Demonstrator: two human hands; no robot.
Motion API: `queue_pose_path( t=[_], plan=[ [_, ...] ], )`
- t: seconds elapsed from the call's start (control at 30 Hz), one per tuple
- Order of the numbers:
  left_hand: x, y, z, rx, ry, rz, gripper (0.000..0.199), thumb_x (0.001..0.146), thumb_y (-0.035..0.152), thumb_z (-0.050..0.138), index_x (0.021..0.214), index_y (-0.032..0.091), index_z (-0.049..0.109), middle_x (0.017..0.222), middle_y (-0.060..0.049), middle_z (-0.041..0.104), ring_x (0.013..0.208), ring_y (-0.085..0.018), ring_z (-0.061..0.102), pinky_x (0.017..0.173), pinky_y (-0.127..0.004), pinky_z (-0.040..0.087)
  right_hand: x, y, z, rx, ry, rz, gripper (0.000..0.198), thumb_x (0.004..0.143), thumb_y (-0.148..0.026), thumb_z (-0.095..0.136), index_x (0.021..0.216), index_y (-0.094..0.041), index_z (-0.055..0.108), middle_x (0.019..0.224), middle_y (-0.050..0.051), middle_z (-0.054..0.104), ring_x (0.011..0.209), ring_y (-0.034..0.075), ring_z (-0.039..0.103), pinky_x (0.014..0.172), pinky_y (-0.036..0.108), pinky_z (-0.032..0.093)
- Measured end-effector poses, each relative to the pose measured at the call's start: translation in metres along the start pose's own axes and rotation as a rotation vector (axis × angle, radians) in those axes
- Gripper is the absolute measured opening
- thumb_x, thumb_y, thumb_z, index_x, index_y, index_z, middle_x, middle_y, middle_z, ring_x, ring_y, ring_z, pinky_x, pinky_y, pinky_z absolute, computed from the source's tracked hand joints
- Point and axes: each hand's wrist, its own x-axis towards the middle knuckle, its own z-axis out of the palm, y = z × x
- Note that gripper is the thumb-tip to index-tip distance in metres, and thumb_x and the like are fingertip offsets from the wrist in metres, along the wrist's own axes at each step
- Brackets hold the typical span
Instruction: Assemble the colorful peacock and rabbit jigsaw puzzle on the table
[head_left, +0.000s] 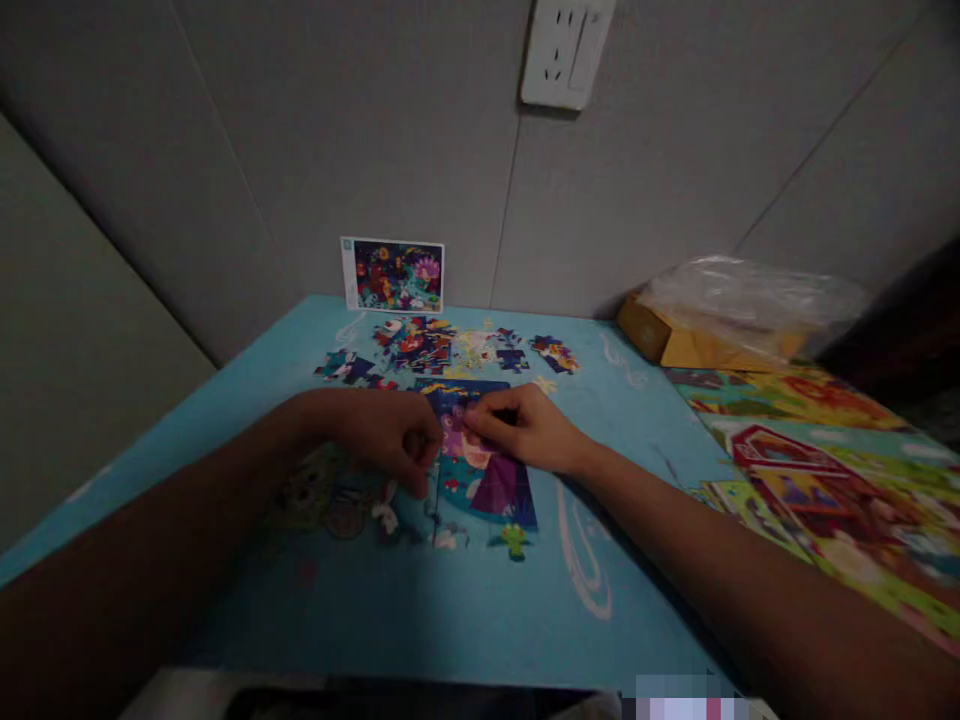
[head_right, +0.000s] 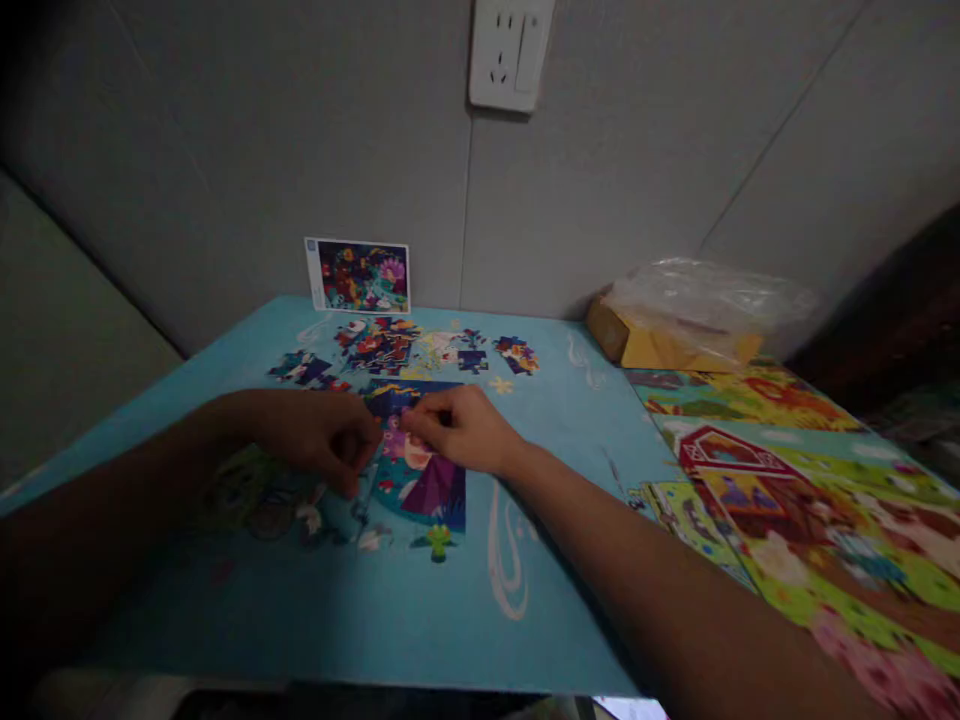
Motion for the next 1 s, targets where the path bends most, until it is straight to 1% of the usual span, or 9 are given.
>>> queue_pose_path(
  t=[0.13,0.27,0.47,0.57,0.73,0.83,0.93,1.0],
  plan=[
    [0.001,-0.002,0.003,-0.008,0.02,0.019,0.029,0.073,0.041,0.075,0.072,0.018,0.057,0.059,0.003,0.062,0.048,-0.013,0.057,0.044,-0.021,0.04,0.0,-0.001,0.0,0.011,-0.009,-0.002,0.044,0.091,-0.048,0.054,0.069,-0.012,0.065,0.058,0.0,0.057,0.053,0.008,0.044,0.051,0.021,0.033],
    [0.004,-0.001,0.005,0.051,0.087,0.059,0.03,0.071,0.04,0.079,0.07,0.018,0.058,0.055,0.004,0.058,0.045,-0.011,0.053,0.043,-0.021,0.037,0.0,0.0,0.0,-0.014,-0.016,0.022,0.04,0.092,-0.043,0.052,0.07,-0.012,0.066,0.059,0.001,0.058,0.052,0.009,0.046,0.051,0.021,0.033],
    [0.003,0.002,0.006,0.106,0.112,0.06,0.031,0.071,0.038,0.08,0.069,0.018,0.057,0.057,0.004,0.059,0.049,-0.011,0.055,0.045,-0.02,0.038,0.0,0.002,-0.001,-0.029,-0.008,0.017,0.039,0.092,-0.042,0.052,0.071,-0.012,0.066,0.057,0.0,0.056,0.052,0.008,0.044,0.05,0.021,0.032],
    [0.002,0.004,0.006,0.144,0.112,0.059,0.031,0.07,0.037,0.08,0.067,0.018,0.056,0.057,0.005,0.058,0.049,-0.011,0.054,0.045,-0.02,0.037,0.0,0.002,0.0,-0.047,-0.004,0.008,0.039,0.092,-0.042,0.053,0.07,-0.012,0.066,0.056,-0.001,0.054,0.051,0.008,0.042,0.049,0.021,0.03],
    [0.002,0.008,0.008,0.183,0.136,0.038,0.032,0.068,0.038,0.082,0.066,0.018,0.056,0.057,0.005,0.058,0.05,-0.011,0.053,0.045,-0.021,0.036,0.0,0.003,0.001,-0.03,-0.011,0.012,0.037,0.091,-0.04,0.053,0.071,-0.012,0.066,0.056,-0.001,0.054,0.051,0.008,0.043,0.049,0.021,0.031],
    [0.002,0.008,0.008,0.174,0.143,0.039,0.034,0.066,0.039,0.082,0.065,0.018,0.056,0.056,0.004,0.057,0.05,-0.011,0.052,0.045,-0.021,0.035,0.001,0.003,0.001,-0.043,-0.004,0.009,0.036,0.091,-0.039,0.053,0.07,-0.012,0.065,0.054,-0.002,0.051,0.05,0.008,0.04,0.048,0.021,0.03],
    [0.004,0.003,0.007,0.138,0.171,0.11,0.033,0.069,0.039,0.077,0.063,0.018,0.054,0.053,0.004,0.053,0.048,-0.01,0.048,0.044,-0.021,0.032,0.0,-0.001,0.0,-0.104,0.001,-0.038,0.035,0.091,-0.037,0.053,0.068,-0.013,0.064,0.053,-0.003,0.05,0.049,0.007,0.04,0.047,0.02,0.029],
    [0.005,-0.003,0.005,0.091,0.198,0.197,0.032,0.074,0.04,0.071,0.062,0.018,0.052,0.051,0.005,0.05,0.047,-0.009,0.045,0.044,-0.021,0.031,-0.001,-0.006,0.0,-0.167,0.004,-0.117,0.028,0.09,-0.031,0.054,0.074,-0.012,0.067,0.054,-0.003,0.052,0.048,0.007,0.042,0.048,0.02,0.031]
  ],
)
